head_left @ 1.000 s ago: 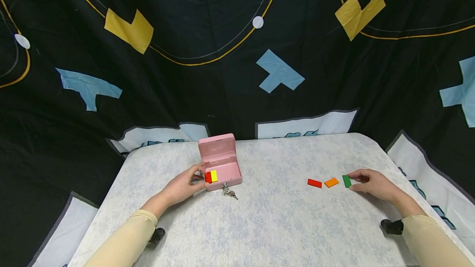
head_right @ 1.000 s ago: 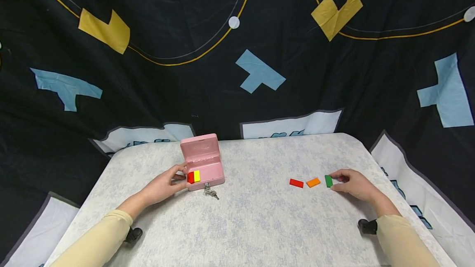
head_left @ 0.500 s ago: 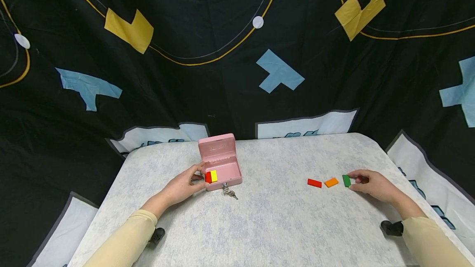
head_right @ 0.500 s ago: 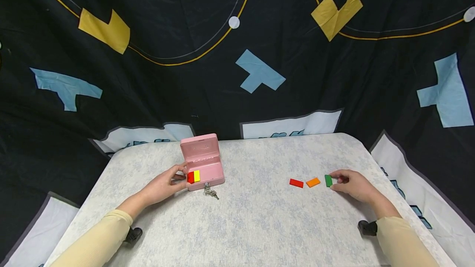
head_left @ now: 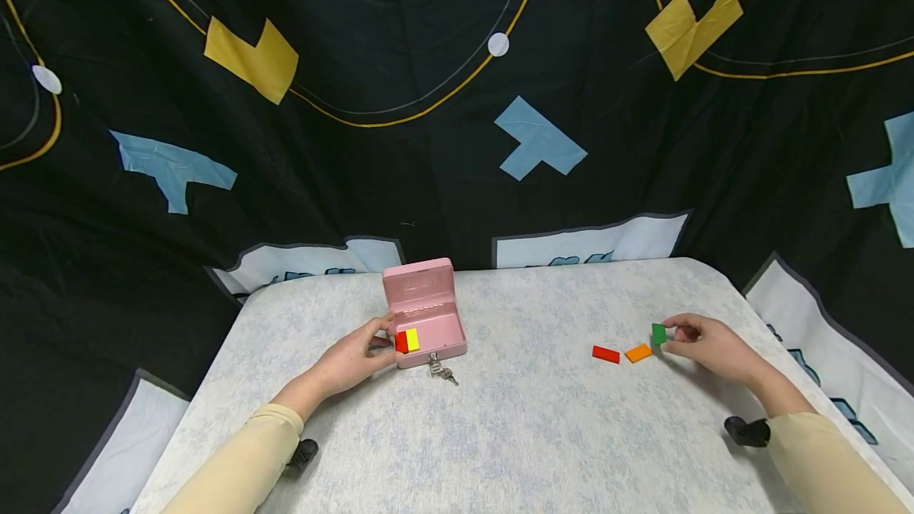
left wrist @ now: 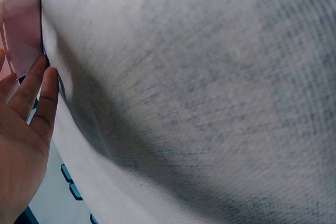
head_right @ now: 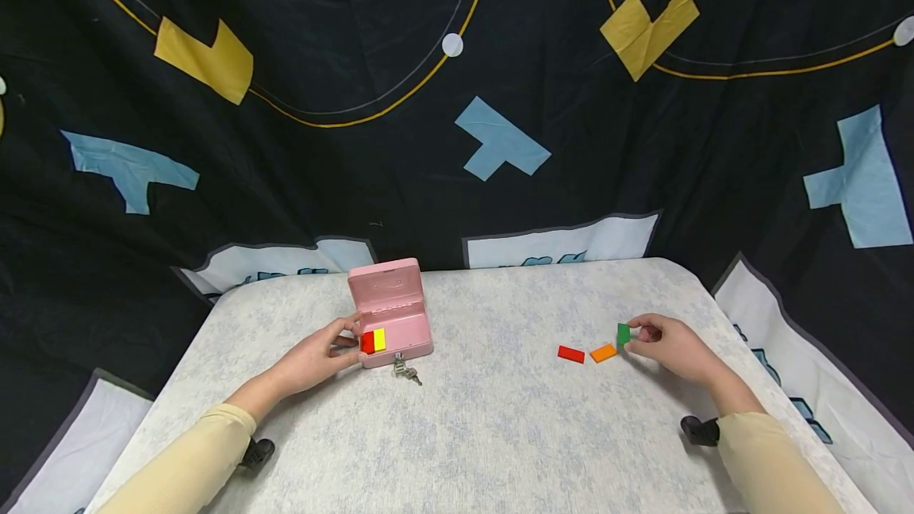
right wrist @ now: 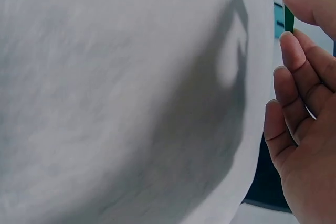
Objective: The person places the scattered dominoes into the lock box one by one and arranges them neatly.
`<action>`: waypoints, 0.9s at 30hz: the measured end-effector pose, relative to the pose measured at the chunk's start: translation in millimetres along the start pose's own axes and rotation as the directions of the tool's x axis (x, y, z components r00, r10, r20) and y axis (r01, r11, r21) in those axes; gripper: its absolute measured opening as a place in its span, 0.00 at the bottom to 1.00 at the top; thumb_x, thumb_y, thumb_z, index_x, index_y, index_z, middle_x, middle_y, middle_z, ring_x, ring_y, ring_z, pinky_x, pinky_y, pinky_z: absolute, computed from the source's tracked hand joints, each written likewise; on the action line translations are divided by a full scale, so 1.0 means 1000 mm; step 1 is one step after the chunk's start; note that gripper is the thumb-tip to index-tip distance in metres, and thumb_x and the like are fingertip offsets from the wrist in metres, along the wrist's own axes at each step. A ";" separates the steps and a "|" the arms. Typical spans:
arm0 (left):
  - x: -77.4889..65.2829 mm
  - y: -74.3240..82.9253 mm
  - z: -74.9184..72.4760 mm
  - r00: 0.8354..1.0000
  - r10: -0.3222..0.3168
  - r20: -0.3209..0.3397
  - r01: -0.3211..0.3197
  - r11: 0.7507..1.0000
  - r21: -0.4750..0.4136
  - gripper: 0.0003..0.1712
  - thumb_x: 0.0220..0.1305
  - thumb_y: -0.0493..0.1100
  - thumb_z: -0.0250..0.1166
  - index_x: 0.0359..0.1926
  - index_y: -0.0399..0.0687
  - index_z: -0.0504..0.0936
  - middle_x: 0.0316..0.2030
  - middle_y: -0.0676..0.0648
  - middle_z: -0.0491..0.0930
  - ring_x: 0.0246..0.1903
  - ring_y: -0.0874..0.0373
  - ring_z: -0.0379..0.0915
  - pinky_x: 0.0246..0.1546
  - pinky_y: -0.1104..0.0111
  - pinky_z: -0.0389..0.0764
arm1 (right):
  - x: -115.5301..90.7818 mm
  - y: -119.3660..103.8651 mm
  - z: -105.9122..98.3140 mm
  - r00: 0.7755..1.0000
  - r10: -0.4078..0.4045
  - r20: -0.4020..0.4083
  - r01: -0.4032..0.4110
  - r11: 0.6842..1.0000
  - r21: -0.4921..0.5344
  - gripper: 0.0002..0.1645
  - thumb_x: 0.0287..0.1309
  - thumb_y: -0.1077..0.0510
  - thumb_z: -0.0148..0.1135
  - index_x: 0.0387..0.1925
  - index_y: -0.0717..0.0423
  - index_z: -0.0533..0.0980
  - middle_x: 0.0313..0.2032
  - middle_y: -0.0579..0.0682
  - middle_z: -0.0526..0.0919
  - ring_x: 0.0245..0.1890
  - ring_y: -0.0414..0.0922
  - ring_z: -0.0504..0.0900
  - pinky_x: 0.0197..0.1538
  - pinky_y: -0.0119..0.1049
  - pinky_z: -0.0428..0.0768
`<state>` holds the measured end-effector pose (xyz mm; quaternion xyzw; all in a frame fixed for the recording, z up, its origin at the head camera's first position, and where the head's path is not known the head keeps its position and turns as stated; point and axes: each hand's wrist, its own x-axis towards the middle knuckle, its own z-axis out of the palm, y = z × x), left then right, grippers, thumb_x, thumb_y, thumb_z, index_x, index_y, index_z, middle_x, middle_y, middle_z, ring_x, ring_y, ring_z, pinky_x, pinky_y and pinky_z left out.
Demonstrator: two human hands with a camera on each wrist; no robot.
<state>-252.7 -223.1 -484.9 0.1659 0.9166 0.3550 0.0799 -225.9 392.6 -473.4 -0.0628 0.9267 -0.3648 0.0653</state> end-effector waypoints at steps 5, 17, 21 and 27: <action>0.000 0.000 0.001 1.000 0.006 -0.002 -0.006 1.000 -0.009 0.20 0.69 0.53 0.69 0.53 0.54 0.72 0.78 0.49 0.57 0.58 0.52 0.78 0.58 0.51 0.78 | 0.005 -0.014 0.002 0.999 -0.040 -0.020 0.040 0.999 -0.023 0.30 0.63 0.48 0.72 0.58 0.63 0.76 0.36 0.51 0.75 0.38 0.46 0.71 0.31 0.35 0.69; 0.002 0.000 -0.002 1.000 -0.003 0.018 0.003 1.000 0.003 0.22 0.68 0.57 0.70 0.53 0.55 0.73 0.78 0.48 0.57 0.58 0.52 0.78 0.55 0.54 0.80 | 0.020 -0.047 0.015 0.994 -0.109 -0.010 0.109 0.994 -0.009 0.28 0.62 0.48 0.72 0.57 0.60 0.77 0.35 0.49 0.76 0.38 0.48 0.72 0.30 0.35 0.70; 0.002 -0.001 -0.003 1.000 0.007 0.018 -0.007 1.000 0.011 0.22 0.67 0.56 0.70 0.53 0.54 0.73 0.78 0.47 0.56 0.58 0.52 0.78 0.55 0.55 0.80 | 0.023 -0.057 0.019 0.994 -0.108 0.007 0.108 0.994 -0.002 0.28 0.62 0.47 0.72 0.57 0.59 0.78 0.35 0.49 0.77 0.38 0.49 0.73 0.29 0.34 0.70; 0.003 -0.001 -0.002 1.000 0.009 0.020 -0.010 1.000 0.024 0.22 0.67 0.56 0.70 0.53 0.54 0.74 0.79 0.48 0.55 0.58 0.52 0.78 0.55 0.55 0.80 | 0.029 -0.072 0.025 0.993 -0.112 0.034 0.112 0.994 0.005 0.27 0.62 0.47 0.72 0.56 0.57 0.78 0.35 0.49 0.77 0.41 0.50 0.72 0.27 0.34 0.71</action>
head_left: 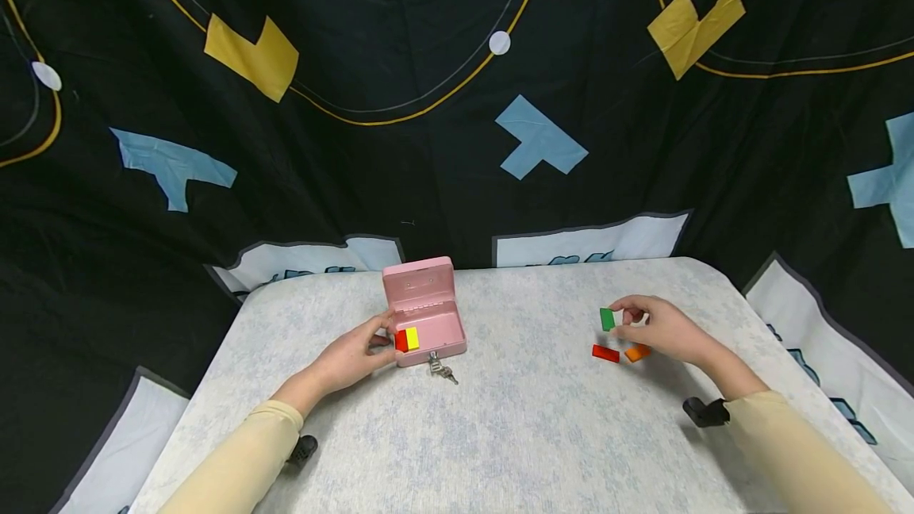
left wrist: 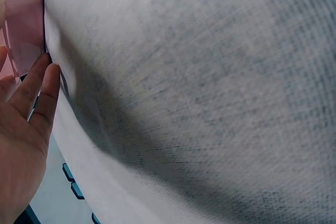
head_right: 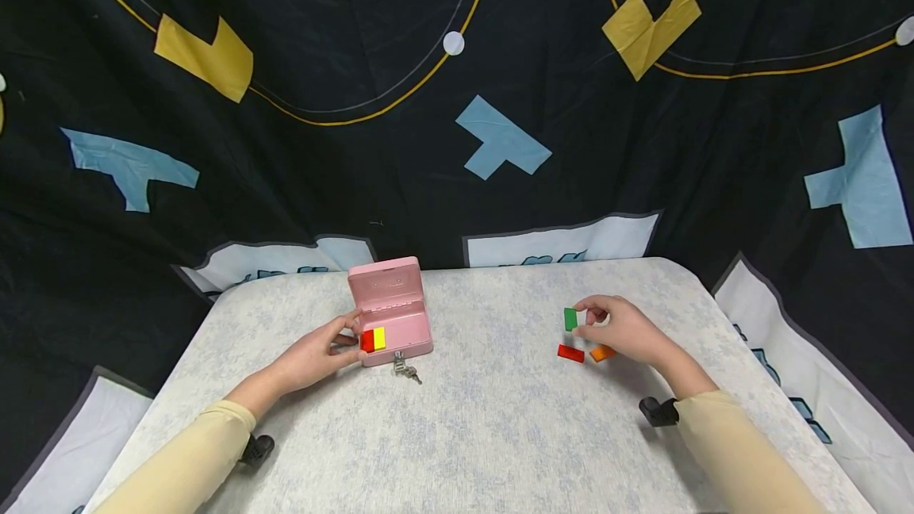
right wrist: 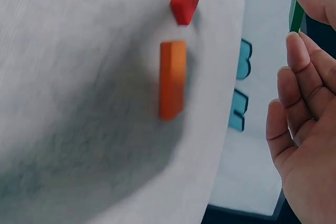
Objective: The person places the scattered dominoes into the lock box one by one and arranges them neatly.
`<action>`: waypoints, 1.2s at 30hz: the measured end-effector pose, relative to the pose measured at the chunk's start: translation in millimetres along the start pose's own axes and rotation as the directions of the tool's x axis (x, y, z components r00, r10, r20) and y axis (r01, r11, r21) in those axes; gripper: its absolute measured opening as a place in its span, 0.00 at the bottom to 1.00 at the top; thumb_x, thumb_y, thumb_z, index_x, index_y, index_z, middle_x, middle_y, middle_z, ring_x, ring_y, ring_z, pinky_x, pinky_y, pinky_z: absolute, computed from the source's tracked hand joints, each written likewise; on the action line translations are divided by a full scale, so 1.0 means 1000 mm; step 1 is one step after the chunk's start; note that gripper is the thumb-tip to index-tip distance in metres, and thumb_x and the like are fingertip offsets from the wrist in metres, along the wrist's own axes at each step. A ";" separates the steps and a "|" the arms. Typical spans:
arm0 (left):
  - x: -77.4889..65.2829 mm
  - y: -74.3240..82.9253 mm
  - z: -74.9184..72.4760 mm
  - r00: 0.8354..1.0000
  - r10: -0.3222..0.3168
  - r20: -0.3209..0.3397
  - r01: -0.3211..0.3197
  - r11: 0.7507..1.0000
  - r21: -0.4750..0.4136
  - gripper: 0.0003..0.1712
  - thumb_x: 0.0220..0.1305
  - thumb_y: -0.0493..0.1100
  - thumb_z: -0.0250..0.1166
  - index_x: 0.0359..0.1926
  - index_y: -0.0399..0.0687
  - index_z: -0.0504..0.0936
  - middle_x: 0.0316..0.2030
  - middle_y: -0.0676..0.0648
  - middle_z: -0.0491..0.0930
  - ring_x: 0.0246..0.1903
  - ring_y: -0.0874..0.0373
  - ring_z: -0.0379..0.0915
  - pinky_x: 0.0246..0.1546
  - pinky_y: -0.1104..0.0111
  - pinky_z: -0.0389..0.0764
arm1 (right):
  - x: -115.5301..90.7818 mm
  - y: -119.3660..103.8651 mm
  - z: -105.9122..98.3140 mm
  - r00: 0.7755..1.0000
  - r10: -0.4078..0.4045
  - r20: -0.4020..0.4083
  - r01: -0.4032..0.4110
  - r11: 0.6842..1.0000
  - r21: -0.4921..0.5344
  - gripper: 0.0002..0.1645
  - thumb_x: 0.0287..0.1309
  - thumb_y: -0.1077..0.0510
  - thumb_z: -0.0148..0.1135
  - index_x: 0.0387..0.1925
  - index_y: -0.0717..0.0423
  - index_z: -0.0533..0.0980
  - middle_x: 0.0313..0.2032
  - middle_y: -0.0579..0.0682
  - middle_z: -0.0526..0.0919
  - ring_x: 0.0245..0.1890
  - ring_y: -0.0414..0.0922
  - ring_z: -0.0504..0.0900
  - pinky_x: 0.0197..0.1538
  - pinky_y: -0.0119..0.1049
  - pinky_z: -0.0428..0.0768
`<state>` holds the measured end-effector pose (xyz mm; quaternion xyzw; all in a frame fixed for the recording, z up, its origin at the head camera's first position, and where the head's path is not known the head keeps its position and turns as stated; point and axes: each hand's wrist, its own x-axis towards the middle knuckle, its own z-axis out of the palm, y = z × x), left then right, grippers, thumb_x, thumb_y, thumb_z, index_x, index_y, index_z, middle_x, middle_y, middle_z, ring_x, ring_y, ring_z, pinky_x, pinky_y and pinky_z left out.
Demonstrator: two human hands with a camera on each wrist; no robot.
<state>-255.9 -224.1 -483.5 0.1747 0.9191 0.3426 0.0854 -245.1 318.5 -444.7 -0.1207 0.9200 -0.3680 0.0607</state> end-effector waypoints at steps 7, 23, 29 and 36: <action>0.000 0.000 0.000 1.000 -0.006 0.001 0.006 1.000 -0.009 0.22 0.67 0.59 0.70 0.52 0.55 0.74 0.78 0.48 0.57 0.58 0.53 0.78 0.56 0.54 0.79 | 0.010 -0.014 0.011 0.999 -0.045 0.021 0.045 0.999 0.005 0.25 0.61 0.49 0.73 0.55 0.57 0.79 0.35 0.48 0.78 0.43 0.50 0.73 0.35 0.37 0.76; 0.000 0.000 0.000 1.000 -0.004 -0.003 0.004 1.000 -0.030 0.23 0.68 0.56 0.70 0.55 0.53 0.72 0.78 0.48 0.58 0.58 0.51 0.78 0.55 0.54 0.80 | 0.027 -0.038 0.035 0.993 -0.108 0.043 0.109 0.994 -0.015 0.24 0.60 0.49 0.74 0.54 0.53 0.80 0.36 0.46 0.78 0.44 0.48 0.73 0.44 0.43 0.74; -0.001 0.002 -0.001 1.000 -0.013 0.001 0.013 0.999 -0.037 0.23 0.68 0.54 0.70 0.55 0.52 0.71 0.78 0.49 0.58 0.58 0.51 0.78 0.55 0.55 0.80 | 0.032 -0.043 0.041 0.989 -0.138 0.055 0.139 0.990 -0.007 0.22 0.60 0.48 0.74 0.53 0.51 0.80 0.36 0.45 0.78 0.45 0.49 0.74 0.46 0.44 0.74; -0.001 0.001 -0.001 1.000 -0.018 0.000 0.018 0.999 -0.028 0.25 0.66 0.58 0.71 0.54 0.54 0.72 0.78 0.49 0.58 0.58 0.52 0.78 0.56 0.53 0.79 | 0.037 -0.052 0.046 0.985 -0.162 0.065 0.161 0.987 0.010 0.23 0.59 0.47 0.75 0.53 0.50 0.80 0.36 0.44 0.78 0.45 0.49 0.72 0.47 0.45 0.73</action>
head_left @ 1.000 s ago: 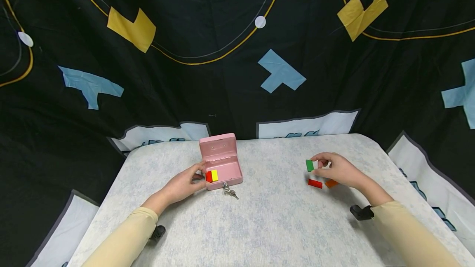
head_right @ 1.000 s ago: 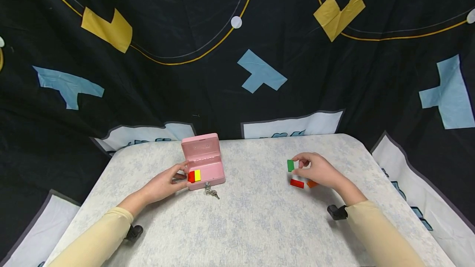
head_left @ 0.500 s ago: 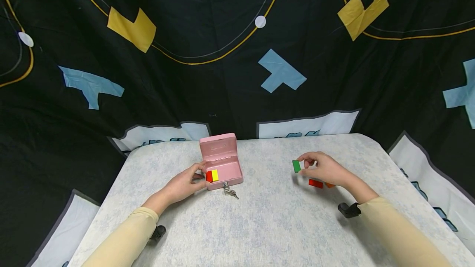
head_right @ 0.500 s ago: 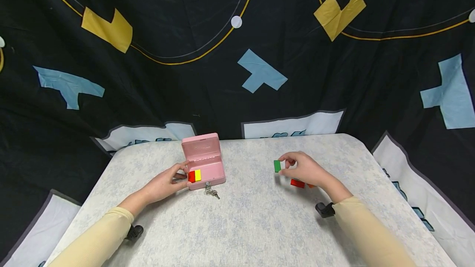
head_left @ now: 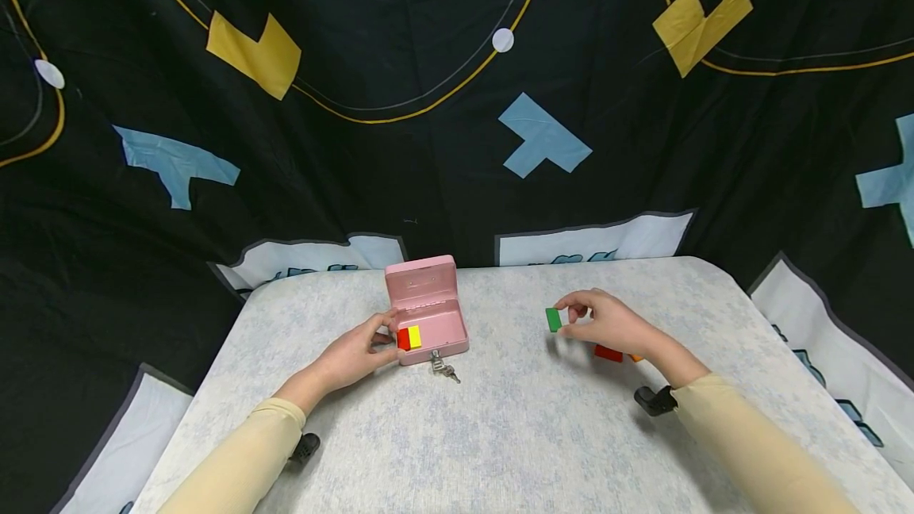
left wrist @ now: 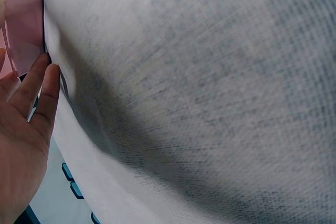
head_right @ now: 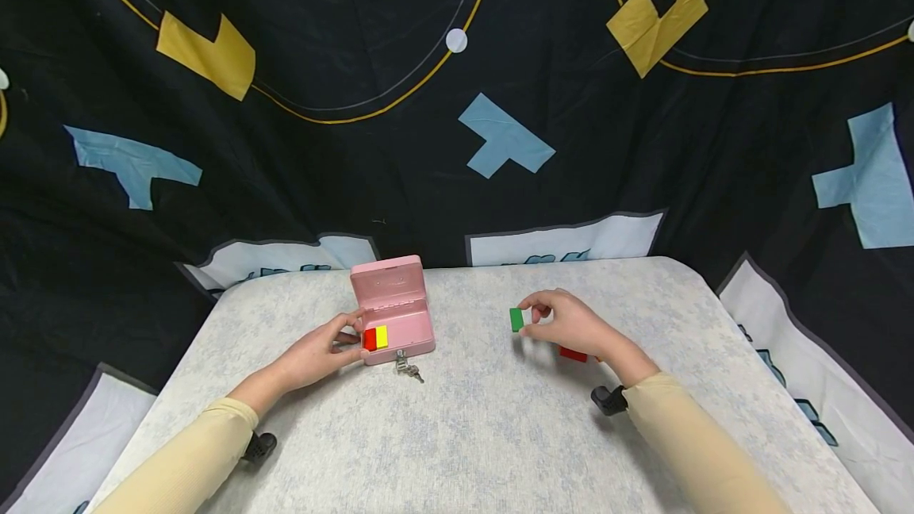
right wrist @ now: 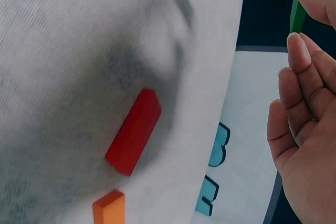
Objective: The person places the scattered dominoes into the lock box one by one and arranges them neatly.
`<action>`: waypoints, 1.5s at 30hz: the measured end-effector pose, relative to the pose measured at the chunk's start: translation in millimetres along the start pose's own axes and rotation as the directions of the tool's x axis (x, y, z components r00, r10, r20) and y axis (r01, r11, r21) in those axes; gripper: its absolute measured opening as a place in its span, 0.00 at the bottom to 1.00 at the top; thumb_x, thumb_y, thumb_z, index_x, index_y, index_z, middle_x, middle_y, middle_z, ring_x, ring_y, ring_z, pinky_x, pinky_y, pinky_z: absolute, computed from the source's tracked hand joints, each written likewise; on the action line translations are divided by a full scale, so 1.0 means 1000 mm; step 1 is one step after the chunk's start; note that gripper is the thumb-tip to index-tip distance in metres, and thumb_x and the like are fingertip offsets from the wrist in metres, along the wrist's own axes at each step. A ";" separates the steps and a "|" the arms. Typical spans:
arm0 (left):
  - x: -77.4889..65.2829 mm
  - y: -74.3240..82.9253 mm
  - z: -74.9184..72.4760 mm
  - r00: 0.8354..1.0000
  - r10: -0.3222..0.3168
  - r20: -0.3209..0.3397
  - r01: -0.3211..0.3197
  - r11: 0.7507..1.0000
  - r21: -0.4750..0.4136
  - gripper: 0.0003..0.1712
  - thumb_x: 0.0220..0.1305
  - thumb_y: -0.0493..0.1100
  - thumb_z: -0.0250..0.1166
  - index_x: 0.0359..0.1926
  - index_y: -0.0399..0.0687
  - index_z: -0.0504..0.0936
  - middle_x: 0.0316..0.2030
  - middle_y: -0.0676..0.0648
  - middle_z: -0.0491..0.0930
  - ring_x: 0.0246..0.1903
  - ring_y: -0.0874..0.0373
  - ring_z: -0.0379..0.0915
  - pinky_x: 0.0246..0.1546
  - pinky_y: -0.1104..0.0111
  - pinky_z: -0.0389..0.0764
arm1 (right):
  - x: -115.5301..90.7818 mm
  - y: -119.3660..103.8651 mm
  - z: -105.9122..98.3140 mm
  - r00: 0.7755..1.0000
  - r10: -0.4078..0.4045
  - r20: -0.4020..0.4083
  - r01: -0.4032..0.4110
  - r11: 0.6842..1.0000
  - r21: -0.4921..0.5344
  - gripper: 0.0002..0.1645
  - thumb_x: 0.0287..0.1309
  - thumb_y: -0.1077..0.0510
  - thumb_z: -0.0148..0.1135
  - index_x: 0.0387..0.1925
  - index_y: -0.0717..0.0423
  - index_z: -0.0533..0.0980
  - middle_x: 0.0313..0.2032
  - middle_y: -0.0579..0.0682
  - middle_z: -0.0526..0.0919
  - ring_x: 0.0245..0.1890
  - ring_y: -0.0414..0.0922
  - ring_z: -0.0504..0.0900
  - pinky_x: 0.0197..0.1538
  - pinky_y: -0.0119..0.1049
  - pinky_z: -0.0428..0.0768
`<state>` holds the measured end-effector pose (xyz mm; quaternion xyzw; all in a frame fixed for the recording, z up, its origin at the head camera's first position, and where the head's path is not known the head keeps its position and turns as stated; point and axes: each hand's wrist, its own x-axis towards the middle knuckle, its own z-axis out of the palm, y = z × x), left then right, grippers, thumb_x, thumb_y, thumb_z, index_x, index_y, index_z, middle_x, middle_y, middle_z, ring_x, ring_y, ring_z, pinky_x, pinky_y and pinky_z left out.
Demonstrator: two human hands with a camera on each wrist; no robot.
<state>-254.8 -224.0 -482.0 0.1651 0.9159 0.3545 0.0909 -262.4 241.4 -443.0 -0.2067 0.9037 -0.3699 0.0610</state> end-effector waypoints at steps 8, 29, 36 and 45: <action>0.000 0.000 0.000 1.000 0.008 -0.004 -0.008 1.000 0.000 0.24 0.67 0.57 0.70 0.54 0.54 0.71 0.77 0.49 0.59 0.58 0.52 0.78 0.57 0.53 0.79 | 0.009 -0.010 0.008 1.000 -0.023 0.016 0.023 1.000 0.004 0.25 0.58 0.46 0.75 0.53 0.50 0.80 0.37 0.43 0.78 0.46 0.50 0.71 0.45 0.44 0.73; 0.000 0.001 0.000 1.000 0.000 -0.005 0.000 1.000 0.007 0.22 0.68 0.55 0.70 0.54 0.54 0.72 0.78 0.49 0.58 0.58 0.52 0.78 0.59 0.51 0.77 | 0.041 -0.045 0.037 0.995 -0.072 0.076 0.072 0.997 0.006 0.22 0.58 0.46 0.75 0.53 0.43 0.81 0.38 0.42 0.78 0.49 0.53 0.74 0.47 0.44 0.74; 0.000 0.002 0.000 1.000 -0.012 -0.007 0.012 1.000 0.010 0.21 0.68 0.54 0.70 0.53 0.55 0.72 0.77 0.49 0.59 0.58 0.51 0.78 0.59 0.50 0.77 | 0.053 -0.050 0.047 0.992 -0.103 0.072 0.106 0.994 -0.036 0.22 0.58 0.46 0.75 0.53 0.44 0.81 0.36 0.40 0.79 0.46 0.51 0.75 0.49 0.44 0.73; 0.001 0.001 0.000 1.000 -0.011 -0.011 0.011 1.000 0.013 0.24 0.65 0.58 0.71 0.53 0.55 0.72 0.77 0.48 0.59 0.57 0.52 0.78 0.58 0.51 0.78 | 0.064 -0.059 0.056 0.992 -0.104 0.074 0.107 0.994 -0.038 0.22 0.58 0.47 0.75 0.53 0.46 0.81 0.36 0.40 0.79 0.47 0.53 0.75 0.47 0.43 0.74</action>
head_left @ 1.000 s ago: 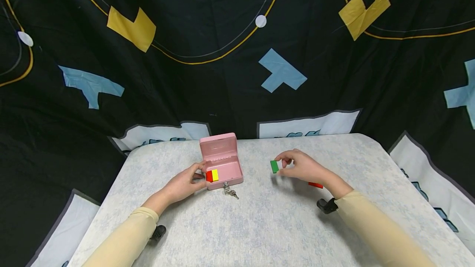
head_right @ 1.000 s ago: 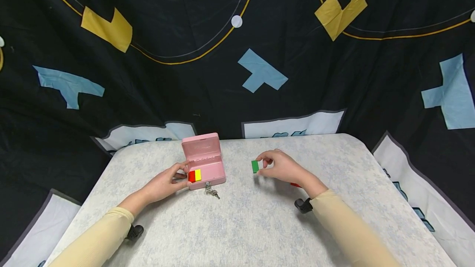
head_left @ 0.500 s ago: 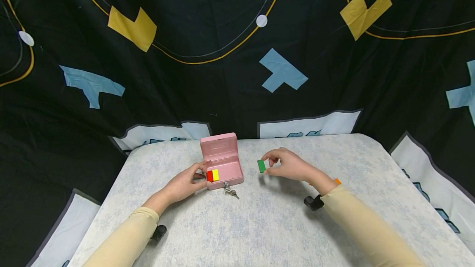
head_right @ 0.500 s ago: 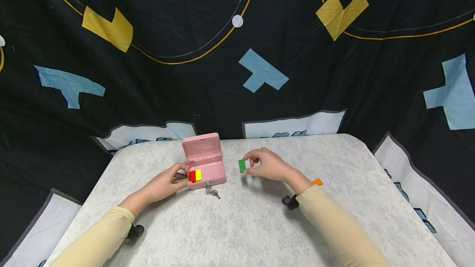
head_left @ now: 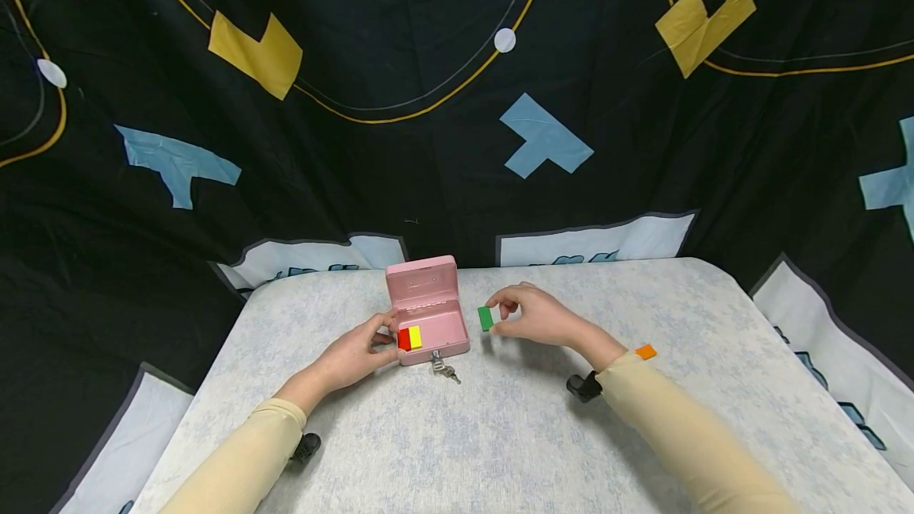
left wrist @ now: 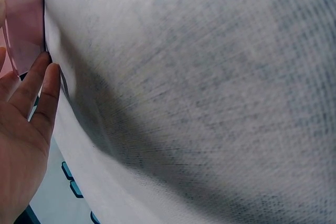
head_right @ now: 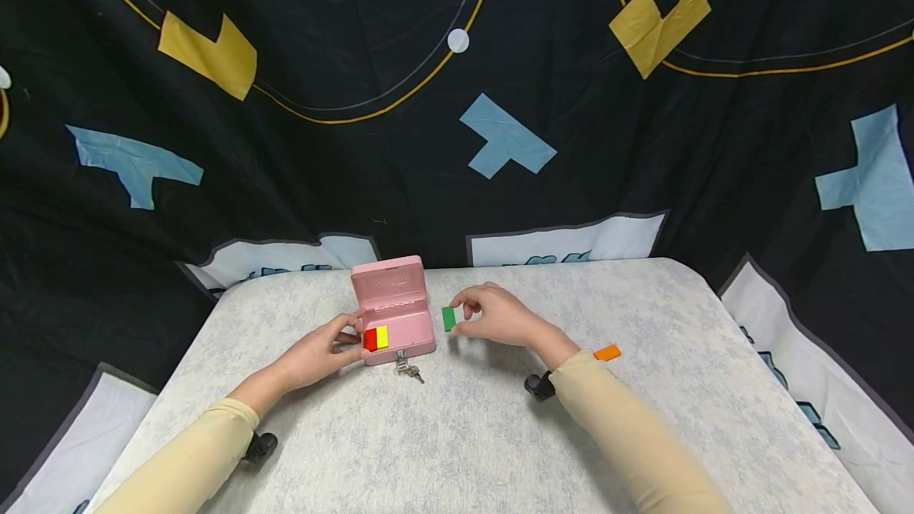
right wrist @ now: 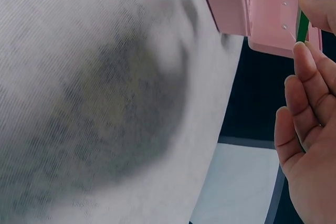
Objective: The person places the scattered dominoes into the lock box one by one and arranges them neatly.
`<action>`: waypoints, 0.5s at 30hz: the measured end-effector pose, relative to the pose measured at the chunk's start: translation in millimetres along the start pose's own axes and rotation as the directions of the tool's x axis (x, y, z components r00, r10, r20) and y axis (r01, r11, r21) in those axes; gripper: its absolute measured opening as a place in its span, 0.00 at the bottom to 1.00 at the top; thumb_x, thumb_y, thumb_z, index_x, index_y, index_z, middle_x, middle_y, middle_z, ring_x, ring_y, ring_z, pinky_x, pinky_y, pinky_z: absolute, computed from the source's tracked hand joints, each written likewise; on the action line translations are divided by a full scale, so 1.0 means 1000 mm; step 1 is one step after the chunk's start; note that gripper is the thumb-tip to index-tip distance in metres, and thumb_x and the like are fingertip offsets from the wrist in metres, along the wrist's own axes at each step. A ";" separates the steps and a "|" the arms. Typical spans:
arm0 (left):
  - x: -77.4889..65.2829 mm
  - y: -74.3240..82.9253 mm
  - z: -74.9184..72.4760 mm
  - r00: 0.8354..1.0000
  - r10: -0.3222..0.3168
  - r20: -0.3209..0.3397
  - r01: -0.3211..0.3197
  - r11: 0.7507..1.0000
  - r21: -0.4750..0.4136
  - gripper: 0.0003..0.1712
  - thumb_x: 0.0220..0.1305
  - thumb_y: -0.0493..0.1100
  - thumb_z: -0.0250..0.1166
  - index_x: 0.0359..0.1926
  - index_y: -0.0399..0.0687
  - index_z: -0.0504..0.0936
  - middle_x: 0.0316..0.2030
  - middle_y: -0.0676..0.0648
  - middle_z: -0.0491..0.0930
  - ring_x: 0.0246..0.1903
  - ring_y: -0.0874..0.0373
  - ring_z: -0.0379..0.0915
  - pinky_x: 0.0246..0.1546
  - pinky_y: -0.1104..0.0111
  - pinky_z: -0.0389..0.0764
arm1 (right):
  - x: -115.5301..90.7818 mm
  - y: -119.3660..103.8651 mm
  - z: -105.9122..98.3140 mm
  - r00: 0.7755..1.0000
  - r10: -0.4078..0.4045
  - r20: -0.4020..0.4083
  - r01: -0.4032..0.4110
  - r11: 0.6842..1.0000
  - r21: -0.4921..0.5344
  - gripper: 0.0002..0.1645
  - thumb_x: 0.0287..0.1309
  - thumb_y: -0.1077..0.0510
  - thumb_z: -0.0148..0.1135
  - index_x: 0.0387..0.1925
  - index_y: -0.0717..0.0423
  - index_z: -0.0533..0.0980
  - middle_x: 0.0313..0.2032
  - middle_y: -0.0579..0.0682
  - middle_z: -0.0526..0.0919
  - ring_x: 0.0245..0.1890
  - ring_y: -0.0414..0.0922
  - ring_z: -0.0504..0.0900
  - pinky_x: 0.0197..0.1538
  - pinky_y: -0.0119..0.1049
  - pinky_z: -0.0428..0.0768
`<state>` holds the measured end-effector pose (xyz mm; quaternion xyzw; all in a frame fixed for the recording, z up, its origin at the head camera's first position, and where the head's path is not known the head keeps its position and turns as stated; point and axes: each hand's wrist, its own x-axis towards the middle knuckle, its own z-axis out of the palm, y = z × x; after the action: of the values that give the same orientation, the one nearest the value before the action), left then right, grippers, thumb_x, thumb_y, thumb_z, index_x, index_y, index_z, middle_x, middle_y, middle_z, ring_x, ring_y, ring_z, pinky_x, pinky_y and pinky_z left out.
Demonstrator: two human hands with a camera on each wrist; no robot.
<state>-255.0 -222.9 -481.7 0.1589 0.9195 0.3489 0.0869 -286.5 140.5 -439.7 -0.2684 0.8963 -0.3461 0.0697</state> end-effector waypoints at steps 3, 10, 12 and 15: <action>0.000 0.000 0.000 1.000 -0.006 -0.001 0.006 1.000 0.000 0.24 0.65 0.58 0.71 0.53 0.55 0.72 0.77 0.48 0.59 0.58 0.52 0.78 0.58 0.51 0.78 | 0.005 -0.001 0.004 1.000 -0.003 0.003 0.003 1.000 -0.001 0.23 0.58 0.47 0.75 0.53 0.46 0.81 0.35 0.40 0.78 0.47 0.53 0.75 0.47 0.43 0.74; 0.000 -0.001 0.000 1.000 -0.007 0.003 0.007 1.000 0.001 0.25 0.65 0.59 0.71 0.54 0.56 0.72 0.78 0.49 0.58 0.58 0.52 0.78 0.58 0.51 0.78 | 0.013 -0.004 0.013 1.000 0.001 0.009 -0.001 1.000 -0.019 0.22 0.59 0.47 0.74 0.53 0.45 0.81 0.35 0.41 0.78 0.45 0.49 0.75 0.45 0.43 0.73; 0.001 -0.001 0.000 1.000 -0.008 0.005 0.009 1.000 -0.003 0.25 0.65 0.59 0.71 0.54 0.55 0.72 0.78 0.49 0.58 0.58 0.52 0.78 0.58 0.51 0.78 | 0.015 -0.006 0.016 1.000 -0.005 0.010 0.005 1.000 -0.020 0.22 0.59 0.47 0.74 0.54 0.45 0.81 0.35 0.40 0.78 0.44 0.49 0.74 0.45 0.43 0.73; 0.001 -0.002 0.000 1.000 -0.008 0.005 0.008 1.000 -0.005 0.24 0.66 0.59 0.71 0.53 0.55 0.72 0.78 0.49 0.58 0.58 0.53 0.78 0.58 0.51 0.78 | 0.019 -0.008 0.020 1.000 -0.007 0.006 0.007 1.000 -0.028 0.22 0.58 0.48 0.74 0.53 0.45 0.82 0.34 0.40 0.78 0.43 0.46 0.74 0.44 0.42 0.73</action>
<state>-256.2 -224.4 -483.1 0.1561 0.9190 0.3505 0.0910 -292.8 114.1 -448.2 -0.2733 0.8999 -0.3330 0.0673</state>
